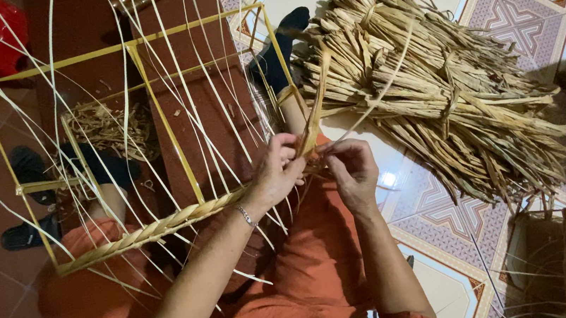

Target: The person sits on the floor and weaves dried palm leaves into a rectangular basket frame. They interlace the leaves through vertical supports, tighten the weave, and trim excess material with scissors.

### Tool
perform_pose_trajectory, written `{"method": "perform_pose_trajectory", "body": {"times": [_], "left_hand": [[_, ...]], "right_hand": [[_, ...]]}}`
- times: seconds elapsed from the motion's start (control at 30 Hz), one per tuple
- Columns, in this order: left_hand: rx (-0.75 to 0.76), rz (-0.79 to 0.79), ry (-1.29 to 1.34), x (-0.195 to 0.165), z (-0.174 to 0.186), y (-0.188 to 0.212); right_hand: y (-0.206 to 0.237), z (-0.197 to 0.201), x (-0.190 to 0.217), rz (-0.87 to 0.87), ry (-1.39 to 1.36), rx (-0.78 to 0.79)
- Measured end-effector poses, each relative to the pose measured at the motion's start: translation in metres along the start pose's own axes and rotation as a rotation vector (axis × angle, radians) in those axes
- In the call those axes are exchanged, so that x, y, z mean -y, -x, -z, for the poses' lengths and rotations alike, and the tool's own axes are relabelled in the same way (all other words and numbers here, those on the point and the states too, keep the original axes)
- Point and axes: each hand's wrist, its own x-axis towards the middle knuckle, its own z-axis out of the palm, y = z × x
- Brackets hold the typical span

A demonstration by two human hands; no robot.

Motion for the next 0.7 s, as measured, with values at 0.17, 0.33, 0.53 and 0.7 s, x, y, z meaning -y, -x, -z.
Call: {"method": "perform_pose_trajectory", "body": {"times": [0.17, 0.33, 0.53, 0.7], "left_hand": [[-0.056, -0.227, -0.254, -0.003, -0.007, 0.0], [0.099, -0.068, -0.331, -0.017, -0.003, 0.006], [-0.017, -0.053, -0.362, -0.02, -0.009, 0.0], [0.093, 0.054, -0.292, -0.016, -0.002, 0.001]], "right_hand": [[-0.005, -0.007, 0.017, 0.018, 0.078, 0.132], [-0.015, 0.007, 0.009, 0.182, 0.506, -0.011], [-0.009, 0.025, -0.014, -0.499, 0.456, -0.181], [-0.021, 0.029, -0.027, -0.566, 0.048, 0.068]]}}
